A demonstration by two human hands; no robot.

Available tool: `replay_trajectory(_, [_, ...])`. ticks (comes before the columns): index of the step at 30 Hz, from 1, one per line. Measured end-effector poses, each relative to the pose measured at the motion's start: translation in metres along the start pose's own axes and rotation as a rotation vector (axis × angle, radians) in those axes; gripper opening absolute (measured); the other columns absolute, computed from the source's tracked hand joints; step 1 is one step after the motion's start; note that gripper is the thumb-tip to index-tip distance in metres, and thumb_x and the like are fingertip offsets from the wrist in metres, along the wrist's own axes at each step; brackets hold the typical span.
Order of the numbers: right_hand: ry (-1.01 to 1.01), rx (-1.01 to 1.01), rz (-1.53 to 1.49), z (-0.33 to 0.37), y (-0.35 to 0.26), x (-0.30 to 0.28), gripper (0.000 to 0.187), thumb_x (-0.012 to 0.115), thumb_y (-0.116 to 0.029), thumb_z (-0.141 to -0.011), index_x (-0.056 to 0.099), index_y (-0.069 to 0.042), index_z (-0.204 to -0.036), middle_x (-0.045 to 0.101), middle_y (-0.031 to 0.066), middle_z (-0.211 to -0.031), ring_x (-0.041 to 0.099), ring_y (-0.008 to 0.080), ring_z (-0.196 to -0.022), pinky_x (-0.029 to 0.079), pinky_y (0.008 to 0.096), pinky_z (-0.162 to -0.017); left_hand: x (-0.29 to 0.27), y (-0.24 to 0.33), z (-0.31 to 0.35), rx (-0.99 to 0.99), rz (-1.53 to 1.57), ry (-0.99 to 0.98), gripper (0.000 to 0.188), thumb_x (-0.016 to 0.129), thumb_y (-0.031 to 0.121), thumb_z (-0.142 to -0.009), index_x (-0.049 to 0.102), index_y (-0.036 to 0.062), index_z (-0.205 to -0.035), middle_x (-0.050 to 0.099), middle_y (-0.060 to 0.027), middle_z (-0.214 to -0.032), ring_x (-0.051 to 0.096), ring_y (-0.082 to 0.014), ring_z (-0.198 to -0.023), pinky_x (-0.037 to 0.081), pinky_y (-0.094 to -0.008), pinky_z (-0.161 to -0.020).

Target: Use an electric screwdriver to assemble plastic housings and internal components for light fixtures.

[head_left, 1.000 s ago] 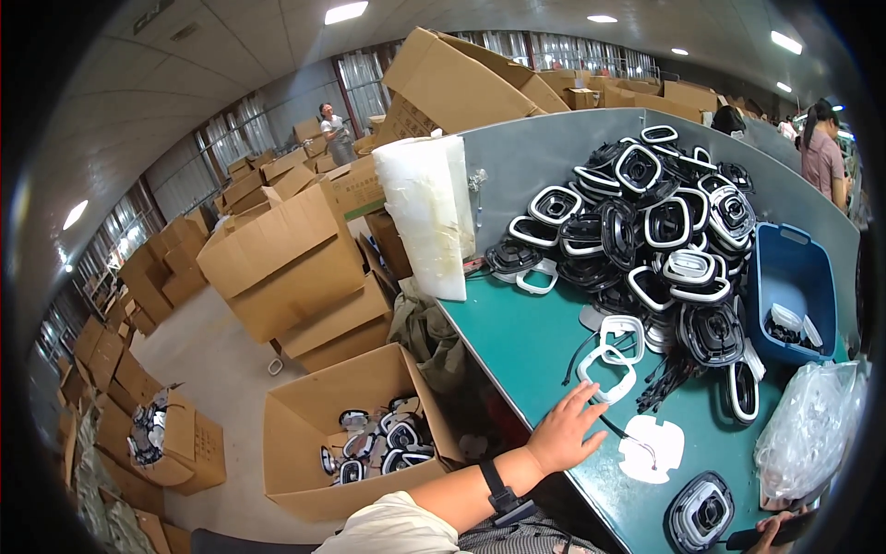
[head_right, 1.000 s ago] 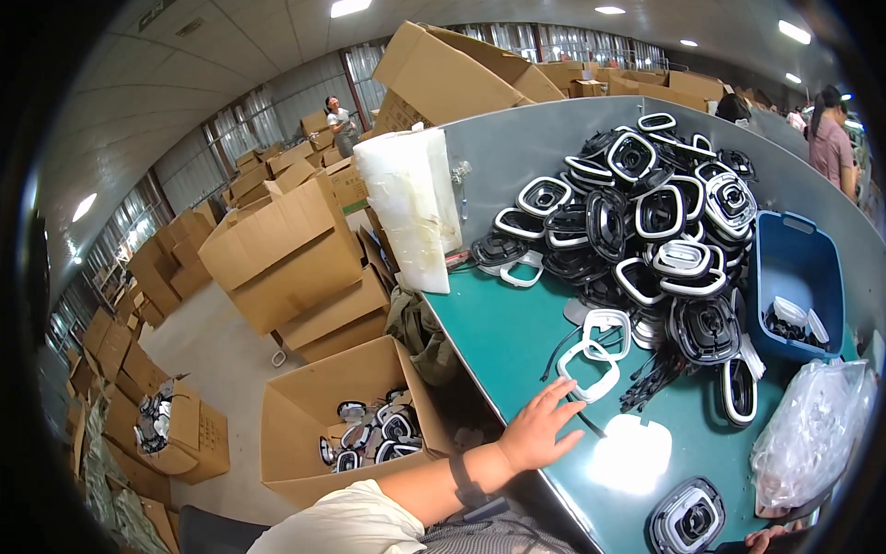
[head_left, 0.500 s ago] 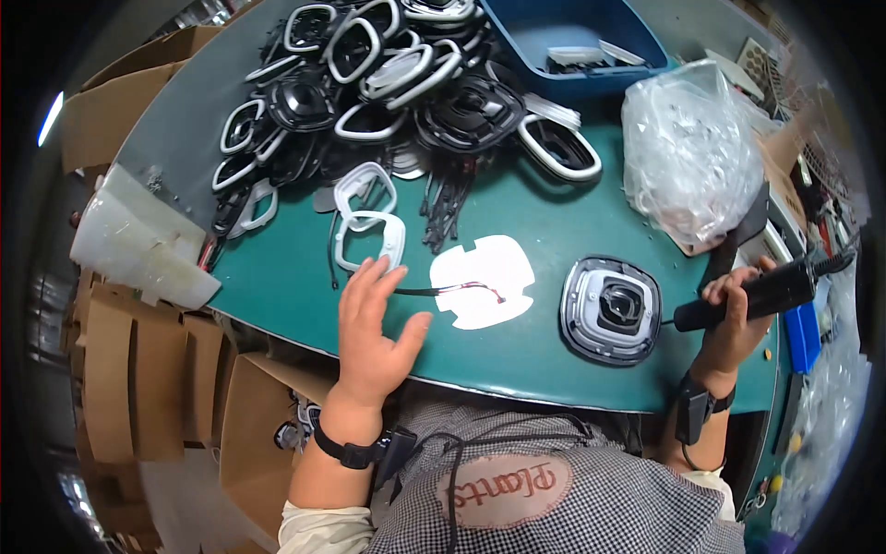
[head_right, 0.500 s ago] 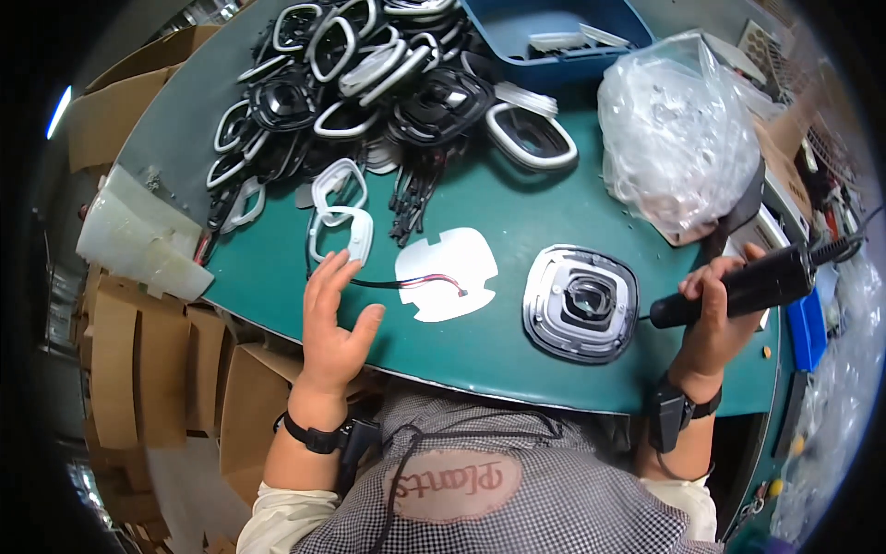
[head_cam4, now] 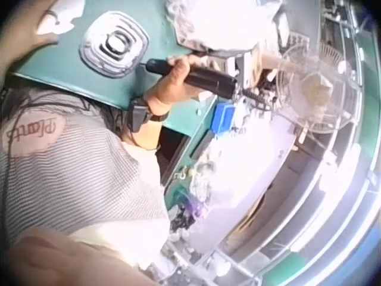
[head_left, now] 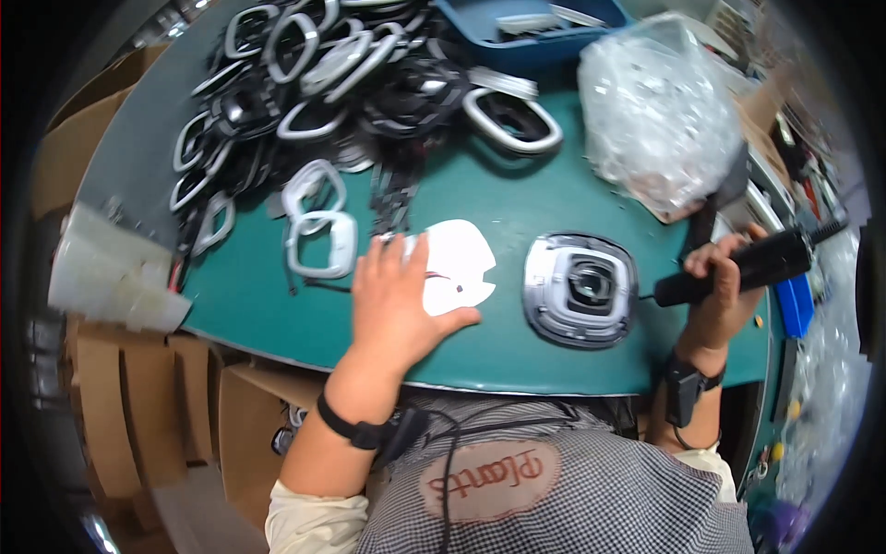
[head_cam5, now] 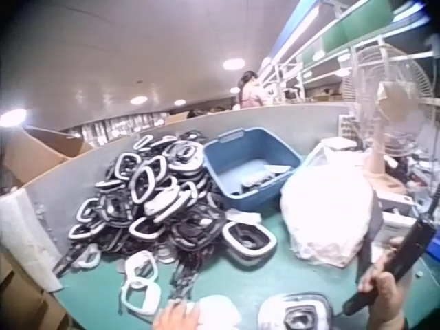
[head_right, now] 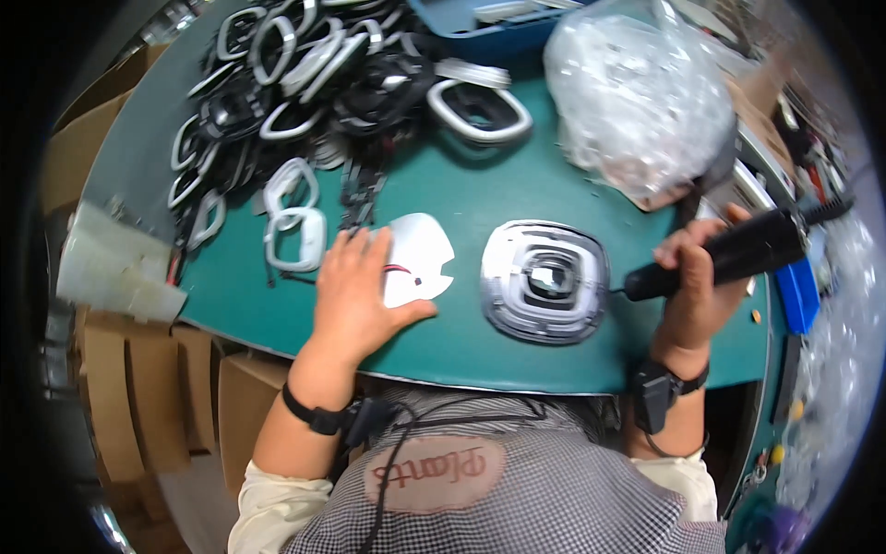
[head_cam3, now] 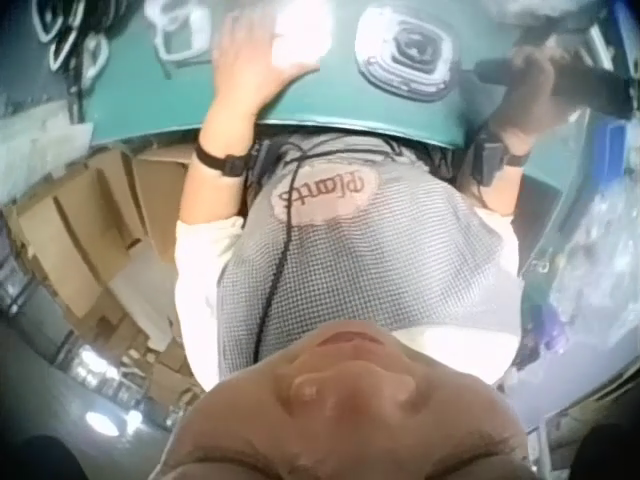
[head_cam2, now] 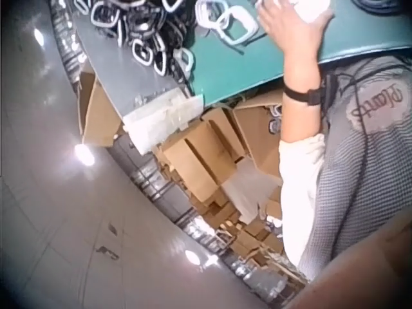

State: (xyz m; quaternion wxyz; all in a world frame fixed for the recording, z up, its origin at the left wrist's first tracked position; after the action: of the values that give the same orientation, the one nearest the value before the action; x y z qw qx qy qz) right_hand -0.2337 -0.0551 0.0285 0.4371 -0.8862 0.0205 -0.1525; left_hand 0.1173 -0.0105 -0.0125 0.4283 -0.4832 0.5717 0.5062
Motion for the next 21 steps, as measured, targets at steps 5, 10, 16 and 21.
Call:
replay_trajectory(5, [-0.017, -0.004, -0.045, -0.004, 0.000, 0.005, 0.066, 0.077, -0.018, -0.083, 0.037, -0.001, -0.132, 0.055, 0.0077, -0.081, 0.058, 0.0171, -0.064, 0.052, 0.0329, -0.062, -0.001, 0.006, -0.003, 0.034, 0.037, 0.019, 0.095, 0.088, 0.044, -0.055, 0.051, 0.0047, -0.133, 0.049, -0.0235, -0.135, 0.037, -0.0459, -0.131, 0.031, -0.0524, -0.109])
replay_trajectory(10, [0.025, -0.103, -0.060, -0.008, -0.028, -0.009, 0.069, 0.079, -0.021, -0.080, 0.038, -0.002, -0.133, 0.056, 0.0080, -0.083, 0.059, 0.0171, -0.063, 0.052, 0.0334, -0.062, -0.012, 0.013, -0.004, 0.015, 0.175, 0.132, 0.094, 0.090, 0.037, -0.050, 0.052, 0.0057, -0.130, 0.048, -0.0233, -0.128, 0.044, -0.0446, -0.123, 0.036, -0.0508, -0.104])
replay_trajectory(16, [0.335, -0.347, 0.099, -0.030, -0.092, -0.060, 0.077, 0.067, -0.062, -0.082, 0.039, -0.009, -0.130, 0.054, 0.0045, -0.079, 0.056, 0.0146, -0.059, 0.049, 0.0312, -0.057, -0.034, 0.001, -0.004, 0.106, 0.565, 0.210, 0.104, 0.085, 0.045, -0.058, 0.041, 0.0019, -0.142, 0.045, -0.0182, -0.137, 0.044, -0.0337, -0.128, 0.037, -0.0451, -0.106])
replay_trajectory(21, [0.462, -0.437, 0.032, -0.038, -0.099, -0.092, 0.065, 0.074, -0.054, -0.079, 0.048, -0.011, -0.120, 0.055, 0.0072, -0.081, 0.055, 0.0171, -0.062, 0.047, 0.0321, -0.060, -0.025, 0.023, -0.017, 0.078, 0.954, 0.125, 0.115, 0.082, 0.064, -0.060, 0.038, -0.0011, -0.143, 0.043, -0.0175, -0.140, 0.043, -0.0309, -0.131, 0.036, -0.0434, -0.108])
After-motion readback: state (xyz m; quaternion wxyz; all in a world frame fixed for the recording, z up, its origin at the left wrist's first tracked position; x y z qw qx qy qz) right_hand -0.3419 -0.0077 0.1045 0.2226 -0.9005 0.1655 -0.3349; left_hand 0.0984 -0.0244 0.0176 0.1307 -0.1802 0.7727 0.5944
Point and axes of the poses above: each hand's wrist, its own z-axis away from the middle knuckle, its own x-axis out of the palm, y = z × x, the point moved 5 cm from there along -z, towards the middle knuckle
